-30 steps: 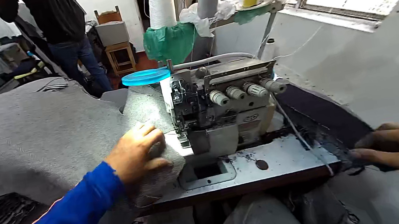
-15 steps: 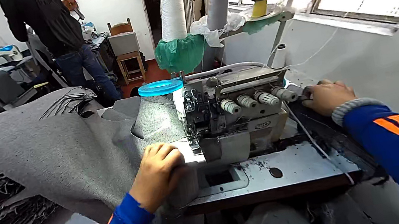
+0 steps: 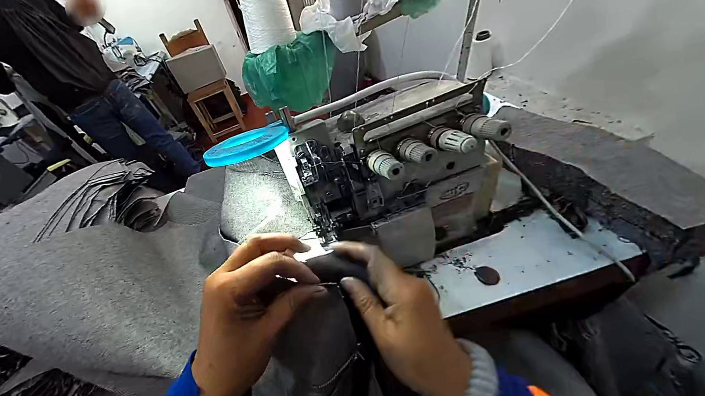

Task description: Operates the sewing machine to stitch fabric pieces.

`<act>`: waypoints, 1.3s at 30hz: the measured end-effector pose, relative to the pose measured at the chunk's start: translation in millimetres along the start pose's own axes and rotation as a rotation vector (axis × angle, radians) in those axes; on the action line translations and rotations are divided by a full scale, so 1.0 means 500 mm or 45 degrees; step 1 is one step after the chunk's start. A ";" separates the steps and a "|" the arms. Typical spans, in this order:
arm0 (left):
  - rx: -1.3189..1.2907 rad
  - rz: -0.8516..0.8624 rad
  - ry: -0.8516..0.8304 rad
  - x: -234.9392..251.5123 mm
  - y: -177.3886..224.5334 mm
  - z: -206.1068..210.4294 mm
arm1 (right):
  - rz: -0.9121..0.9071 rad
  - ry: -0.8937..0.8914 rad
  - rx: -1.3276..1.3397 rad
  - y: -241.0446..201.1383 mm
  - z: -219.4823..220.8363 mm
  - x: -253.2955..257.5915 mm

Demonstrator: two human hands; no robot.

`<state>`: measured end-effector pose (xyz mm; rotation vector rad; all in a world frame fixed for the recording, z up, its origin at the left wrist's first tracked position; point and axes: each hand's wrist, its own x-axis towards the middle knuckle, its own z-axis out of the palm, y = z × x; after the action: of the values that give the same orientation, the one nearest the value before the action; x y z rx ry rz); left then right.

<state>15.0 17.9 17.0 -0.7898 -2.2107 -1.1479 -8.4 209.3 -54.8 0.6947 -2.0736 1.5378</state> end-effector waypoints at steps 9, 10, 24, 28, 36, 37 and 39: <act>-0.161 -0.304 -0.077 0.003 0.005 -0.016 | -0.021 -0.128 0.564 -0.004 0.036 -0.004; -0.149 -0.310 -0.072 0.004 0.005 -0.013 | 0.058 -0.112 0.667 -0.005 0.036 -0.006; 0.677 0.056 0.031 -0.017 -0.104 0.049 | 0.157 -0.546 0.784 0.060 0.062 -0.107; 1.066 0.175 -0.019 -0.041 -0.037 0.088 | 0.113 -0.477 0.665 0.056 0.058 -0.132; 0.945 -0.096 -0.159 -0.030 -0.011 0.113 | 0.115 -0.349 0.638 0.063 0.020 -0.071; 0.894 -0.113 -0.168 -0.025 -0.012 0.104 | 0.162 -0.347 0.687 0.062 0.016 -0.062; 0.842 -0.122 -0.195 -0.023 0.004 0.086 | 0.251 -0.359 0.816 0.062 0.010 -0.047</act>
<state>16.9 52.2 -11.2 -0.4975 -2.5468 -0.3385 -10.5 214.9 -93.7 0.9967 -1.8652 2.3781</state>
